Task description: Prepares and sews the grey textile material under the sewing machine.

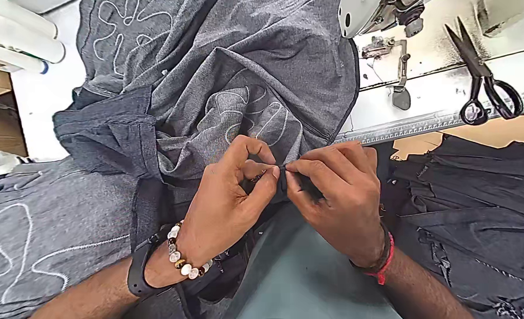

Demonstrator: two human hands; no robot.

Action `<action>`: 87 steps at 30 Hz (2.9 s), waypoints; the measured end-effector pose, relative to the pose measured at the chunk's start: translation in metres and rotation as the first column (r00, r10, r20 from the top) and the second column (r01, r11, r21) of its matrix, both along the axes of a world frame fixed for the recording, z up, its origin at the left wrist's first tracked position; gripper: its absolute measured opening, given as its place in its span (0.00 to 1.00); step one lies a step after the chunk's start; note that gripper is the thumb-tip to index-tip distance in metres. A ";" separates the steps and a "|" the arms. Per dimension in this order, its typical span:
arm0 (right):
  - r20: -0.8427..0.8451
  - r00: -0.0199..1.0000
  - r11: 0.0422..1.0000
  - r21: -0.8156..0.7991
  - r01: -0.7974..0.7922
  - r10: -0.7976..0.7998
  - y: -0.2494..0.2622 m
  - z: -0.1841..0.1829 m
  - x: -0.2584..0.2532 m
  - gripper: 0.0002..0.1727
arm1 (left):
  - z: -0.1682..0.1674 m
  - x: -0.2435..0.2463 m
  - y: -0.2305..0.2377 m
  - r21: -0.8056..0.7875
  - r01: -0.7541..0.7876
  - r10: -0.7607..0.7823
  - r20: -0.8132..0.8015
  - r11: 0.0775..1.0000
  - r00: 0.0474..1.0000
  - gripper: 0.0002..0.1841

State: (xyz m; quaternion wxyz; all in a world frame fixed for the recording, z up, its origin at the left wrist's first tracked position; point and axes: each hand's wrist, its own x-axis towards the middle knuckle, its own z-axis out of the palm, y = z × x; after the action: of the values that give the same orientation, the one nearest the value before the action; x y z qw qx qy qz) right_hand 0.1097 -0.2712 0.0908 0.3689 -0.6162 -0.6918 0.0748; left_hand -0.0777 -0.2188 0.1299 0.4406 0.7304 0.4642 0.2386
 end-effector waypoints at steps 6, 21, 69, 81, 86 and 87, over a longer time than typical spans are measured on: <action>0.078 0.996 0.998 0.037 0.045 -0.048 -0.003 -0.003 -0.005 0.09 | -0.002 -0.001 -0.002 0.102 0.047 -0.042 -0.049 0.994 0.998 0.07; -0.188 0.982 1.000 0.004 -0.029 0.029 0.001 0.003 0.009 0.06 | 0.003 0.000 0.004 -0.107 -0.020 0.031 0.098 0.994 0.995 0.09; -0.359 0.918 0.972 -0.092 -0.215 0.169 0.000 0.011 0.037 0.10 | -0.006 -0.010 0.028 0.007 -0.125 0.123 0.100 0.992 0.987 0.09; -0.384 0.919 0.993 -0.029 -0.111 0.091 0.017 0.011 0.008 0.08 | 0.003 -0.006 0.014 0.050 -0.046 0.041 0.101 0.998 0.994 0.09; -0.213 0.961 0.982 -0.034 -0.186 0.175 0.019 0.006 0.010 0.13 | 0.002 -0.007 0.011 0.118 0.016 -0.018 0.019 0.993 1.000 0.09; -0.184 0.962 0.976 -0.039 -0.214 0.203 0.020 0.006 0.010 0.13 | 0.000 -0.007 0.011 0.159 0.017 -0.011 -0.038 0.987 0.999 0.08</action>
State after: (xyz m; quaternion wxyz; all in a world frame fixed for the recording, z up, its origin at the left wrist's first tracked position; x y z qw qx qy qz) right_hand 0.1193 -0.2510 0.0965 0.4014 -0.5413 -0.7144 0.1884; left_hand -0.0845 -0.2076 0.1298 0.3737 0.7708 0.4466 0.2585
